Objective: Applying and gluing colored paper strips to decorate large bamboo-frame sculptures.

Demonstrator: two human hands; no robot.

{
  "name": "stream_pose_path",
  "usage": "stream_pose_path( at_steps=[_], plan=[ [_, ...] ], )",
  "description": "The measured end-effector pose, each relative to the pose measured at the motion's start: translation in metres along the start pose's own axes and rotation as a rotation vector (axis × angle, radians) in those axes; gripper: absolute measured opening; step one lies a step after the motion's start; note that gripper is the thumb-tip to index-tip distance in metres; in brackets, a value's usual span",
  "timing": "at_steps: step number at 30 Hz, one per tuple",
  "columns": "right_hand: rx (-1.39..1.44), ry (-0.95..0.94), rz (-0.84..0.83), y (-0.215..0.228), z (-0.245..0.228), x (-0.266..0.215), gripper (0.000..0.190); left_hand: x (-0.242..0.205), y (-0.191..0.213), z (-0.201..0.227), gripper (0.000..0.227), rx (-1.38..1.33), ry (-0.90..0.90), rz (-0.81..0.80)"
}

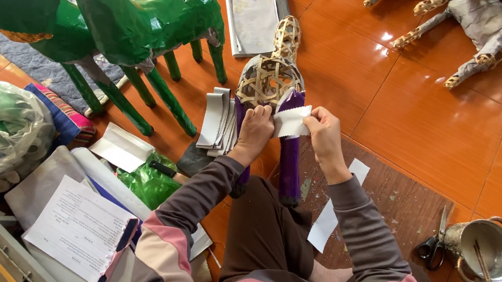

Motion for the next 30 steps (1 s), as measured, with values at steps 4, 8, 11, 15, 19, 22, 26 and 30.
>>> stream_pose_path(
  at_steps=[4,8,11,15,19,22,26,30],
  plan=[
    [-0.037,0.042,-0.014,-0.012,-0.016,0.005,0.010,-0.001,0.016,-0.004,0.002,-0.093,0.018,0.054],
    [-0.120,0.070,-0.045,-0.035,-0.038,0.022,0.010,-0.014,0.048,-0.027,0.021,-0.593,0.100,0.197],
    [-0.177,0.092,-0.084,-0.060,-0.050,0.035,0.012,-0.014,0.077,-0.052,0.037,-0.842,0.180,0.319],
    [-0.161,0.158,-0.169,-0.090,-0.046,0.044,0.012,0.007,0.100,-0.077,0.037,-0.800,0.360,0.488],
    [-0.210,0.231,-0.146,-0.083,-0.042,0.031,0.013,-0.006,0.021,-0.095,0.028,-1.114,0.561,0.373],
    [-0.474,0.274,-0.083,-0.074,-0.022,0.013,0.013,-0.011,-0.007,-0.106,0.028,-1.390,0.636,0.358],
    [-0.667,0.480,-0.110,-0.082,-0.003,-0.009,0.030,-0.016,-0.017,-0.109,0.032,-1.518,0.756,0.167],
    [-0.583,0.401,-0.148,-0.085,0.008,-0.020,0.038,-0.031,-0.010,-0.117,0.033,-1.398,0.794,0.174]
  ],
)
Point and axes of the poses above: each hand's wrist, its own x-axis towards the middle knuckle, its own y-axis out of the back of the hand, z = x × y, the point moved 10 cm from there along x, towards the middle knuckle, and after that the axes turned 2 degrees about x, right-handed, at the moved point
